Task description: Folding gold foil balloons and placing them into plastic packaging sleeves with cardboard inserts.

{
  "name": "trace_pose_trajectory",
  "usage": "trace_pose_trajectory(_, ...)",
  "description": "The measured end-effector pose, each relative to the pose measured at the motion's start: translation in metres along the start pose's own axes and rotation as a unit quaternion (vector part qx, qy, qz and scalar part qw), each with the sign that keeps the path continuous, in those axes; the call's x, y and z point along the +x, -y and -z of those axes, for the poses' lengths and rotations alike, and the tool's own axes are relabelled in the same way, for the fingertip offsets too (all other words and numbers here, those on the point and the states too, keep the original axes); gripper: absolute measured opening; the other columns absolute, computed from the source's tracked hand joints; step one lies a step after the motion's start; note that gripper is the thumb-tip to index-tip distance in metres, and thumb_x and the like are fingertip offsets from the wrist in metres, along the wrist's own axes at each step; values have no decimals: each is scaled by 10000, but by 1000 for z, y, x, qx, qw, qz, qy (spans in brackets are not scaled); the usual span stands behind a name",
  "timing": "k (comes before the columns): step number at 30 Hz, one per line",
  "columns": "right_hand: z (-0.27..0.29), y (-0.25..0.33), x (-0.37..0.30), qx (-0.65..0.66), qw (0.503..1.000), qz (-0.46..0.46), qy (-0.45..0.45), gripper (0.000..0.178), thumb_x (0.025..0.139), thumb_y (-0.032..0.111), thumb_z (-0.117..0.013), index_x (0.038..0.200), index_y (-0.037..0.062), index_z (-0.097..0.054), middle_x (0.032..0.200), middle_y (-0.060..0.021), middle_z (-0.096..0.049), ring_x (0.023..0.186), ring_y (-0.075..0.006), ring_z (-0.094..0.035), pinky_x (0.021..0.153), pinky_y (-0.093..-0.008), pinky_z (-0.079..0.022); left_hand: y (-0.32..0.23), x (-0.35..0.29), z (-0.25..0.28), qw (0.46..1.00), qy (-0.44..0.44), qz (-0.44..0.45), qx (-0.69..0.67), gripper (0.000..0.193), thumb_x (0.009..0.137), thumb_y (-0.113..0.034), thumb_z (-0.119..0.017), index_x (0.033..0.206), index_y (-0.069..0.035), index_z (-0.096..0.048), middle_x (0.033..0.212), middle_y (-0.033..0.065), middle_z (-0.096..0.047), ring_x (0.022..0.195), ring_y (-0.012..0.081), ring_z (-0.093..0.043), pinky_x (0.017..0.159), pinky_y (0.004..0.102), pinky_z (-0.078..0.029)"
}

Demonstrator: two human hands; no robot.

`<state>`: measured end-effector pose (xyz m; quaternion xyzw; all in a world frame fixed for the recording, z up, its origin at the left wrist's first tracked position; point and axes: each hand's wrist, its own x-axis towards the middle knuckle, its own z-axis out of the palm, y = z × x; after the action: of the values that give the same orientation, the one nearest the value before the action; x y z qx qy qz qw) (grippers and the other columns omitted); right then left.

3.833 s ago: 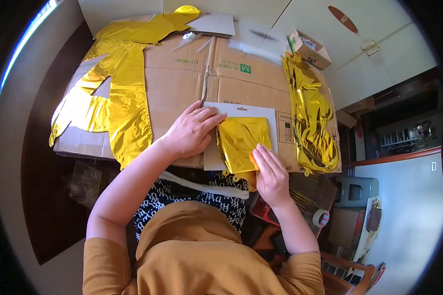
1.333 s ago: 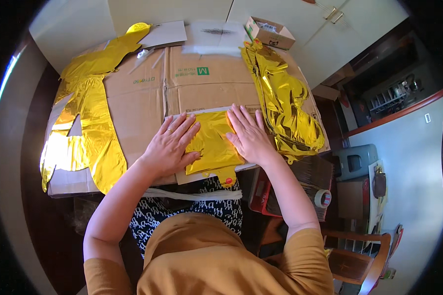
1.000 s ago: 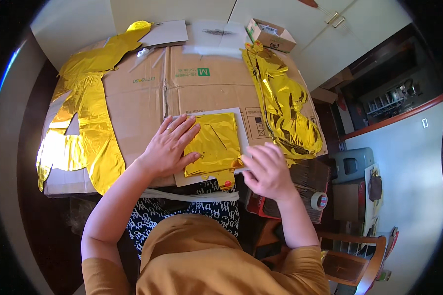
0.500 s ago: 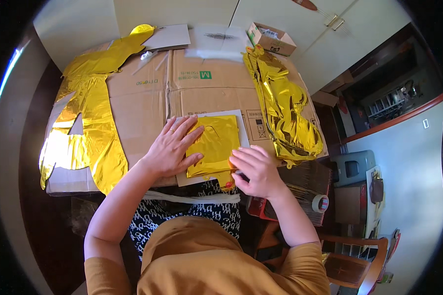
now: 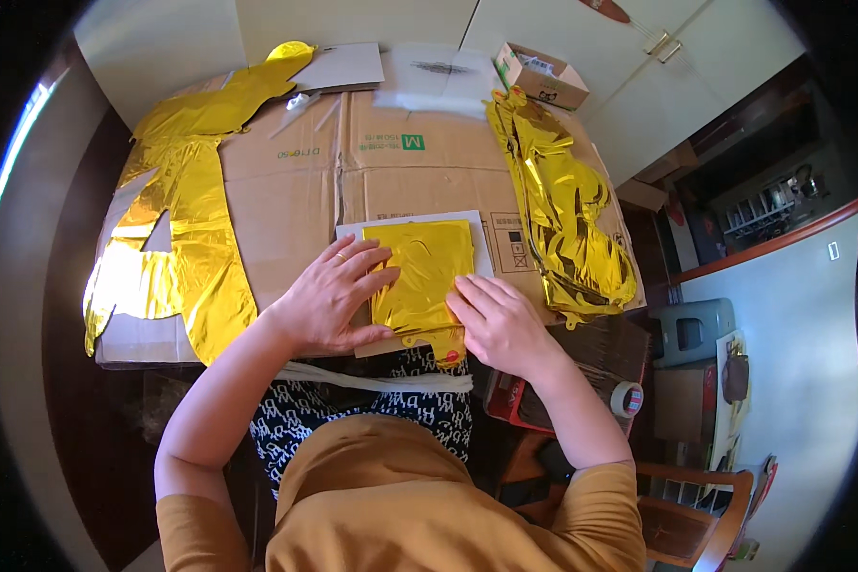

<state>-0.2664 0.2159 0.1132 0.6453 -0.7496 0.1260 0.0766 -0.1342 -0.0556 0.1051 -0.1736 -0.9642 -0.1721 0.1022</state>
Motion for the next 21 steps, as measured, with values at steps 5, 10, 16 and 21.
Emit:
trace_pose_trajectory(5,-16,-11,0,46,995,-17,-92,369,755,35,-712,1123,21,-693,1134,-164,-715,1039,-311,-695,944,-418,-546,-3,7,11,999,11,-32,30,745,831,-582,-666,1334,-41,-562,1358,220,-548,1328,408,-473,1193,561,-259)
trace_pose_trajectory(10,-1,-31,11,154,978,-116,-76,312,826,-8,-674,1121,85,-715,1038,-149,-746,918,-310,-728,829,-396,-586,0,16,-2,998,-20,-7,55,534,784,-327,-740,1229,-55,-628,1258,155,-638,1259,341,-562,1168,557,-319)
trace_pose_trajectory(16,36,1,8,0,971,-122,-205,470,770,102,-780,1217,56,-642,1204,-143,-660,1057,-328,-650,921,-422,-516,10,16,-19,994,-92,60,-11,395,745,-66,-693,1139,-51,-664,1171,135,-705,1169,294,-645,1150,545,-372)
trace_pose_trajectory(21,5,34,-48,-23,991,-58,-114,567,680,154,-820,1206,105,-614,1095,-87,-557,929,-287,-566,823,-427,-455,18,20,-19,991,-97,83,-38,343,775,-50,-656,1117,-35,-664,1134,146,-720,1115,307,-669,1147,538,-381)
